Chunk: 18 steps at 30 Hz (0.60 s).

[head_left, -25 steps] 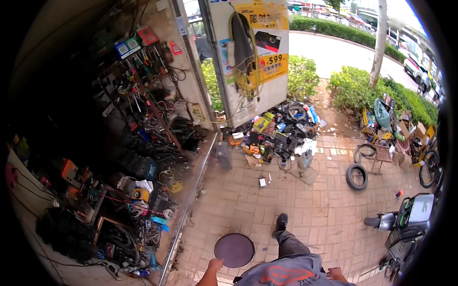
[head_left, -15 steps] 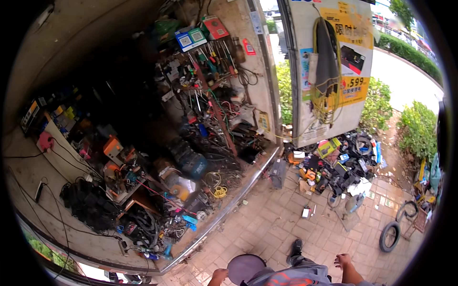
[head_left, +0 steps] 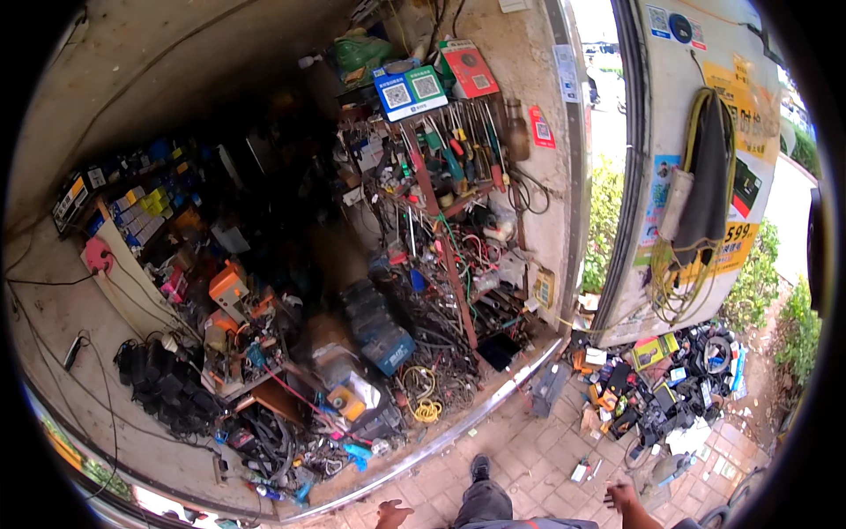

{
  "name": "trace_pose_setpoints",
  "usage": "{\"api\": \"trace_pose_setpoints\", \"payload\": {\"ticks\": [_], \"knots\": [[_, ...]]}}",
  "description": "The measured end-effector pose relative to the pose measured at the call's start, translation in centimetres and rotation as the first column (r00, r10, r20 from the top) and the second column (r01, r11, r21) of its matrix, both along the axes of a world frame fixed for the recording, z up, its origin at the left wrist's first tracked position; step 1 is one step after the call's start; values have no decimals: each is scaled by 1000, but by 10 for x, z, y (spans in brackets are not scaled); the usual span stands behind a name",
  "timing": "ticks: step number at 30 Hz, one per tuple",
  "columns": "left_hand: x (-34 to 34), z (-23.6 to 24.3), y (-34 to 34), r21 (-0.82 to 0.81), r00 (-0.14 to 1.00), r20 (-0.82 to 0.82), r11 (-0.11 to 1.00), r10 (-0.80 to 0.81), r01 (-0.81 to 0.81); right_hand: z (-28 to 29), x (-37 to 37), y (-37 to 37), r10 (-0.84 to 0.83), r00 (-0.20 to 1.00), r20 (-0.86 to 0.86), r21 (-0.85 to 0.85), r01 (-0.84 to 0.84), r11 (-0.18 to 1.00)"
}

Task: The person removes the rear tire from a scooter. They use a wrench to loosen the axle nut, then use a tire lever to pry the tire off the rim, finally lifting the tire away from the wheel.

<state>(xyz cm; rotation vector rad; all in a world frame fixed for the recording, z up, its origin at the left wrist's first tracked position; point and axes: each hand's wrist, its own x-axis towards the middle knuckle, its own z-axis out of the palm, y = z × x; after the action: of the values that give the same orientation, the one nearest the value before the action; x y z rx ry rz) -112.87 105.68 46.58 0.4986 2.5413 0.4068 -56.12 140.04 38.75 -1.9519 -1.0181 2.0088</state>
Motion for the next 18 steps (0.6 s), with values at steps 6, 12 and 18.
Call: {"api": "trace_pose_setpoints", "payload": {"ticks": [6, 12, 18], "knots": [[-151, 143, 270, 457, 999, -4, 889, 42, -35, 34, 16, -67, 4, 982, 188, -121, 19, 992], [-288, 399, 535, 866, 876, -481, 184, 49, 465, 96, -88, -46, -191, 963, 187, -44, 203, 978], [-289, 539, 652, 756, 615, -641, 243, 459, 608, 109, -157, -50, -328, 927, 184, -25, 338, 941]]}}
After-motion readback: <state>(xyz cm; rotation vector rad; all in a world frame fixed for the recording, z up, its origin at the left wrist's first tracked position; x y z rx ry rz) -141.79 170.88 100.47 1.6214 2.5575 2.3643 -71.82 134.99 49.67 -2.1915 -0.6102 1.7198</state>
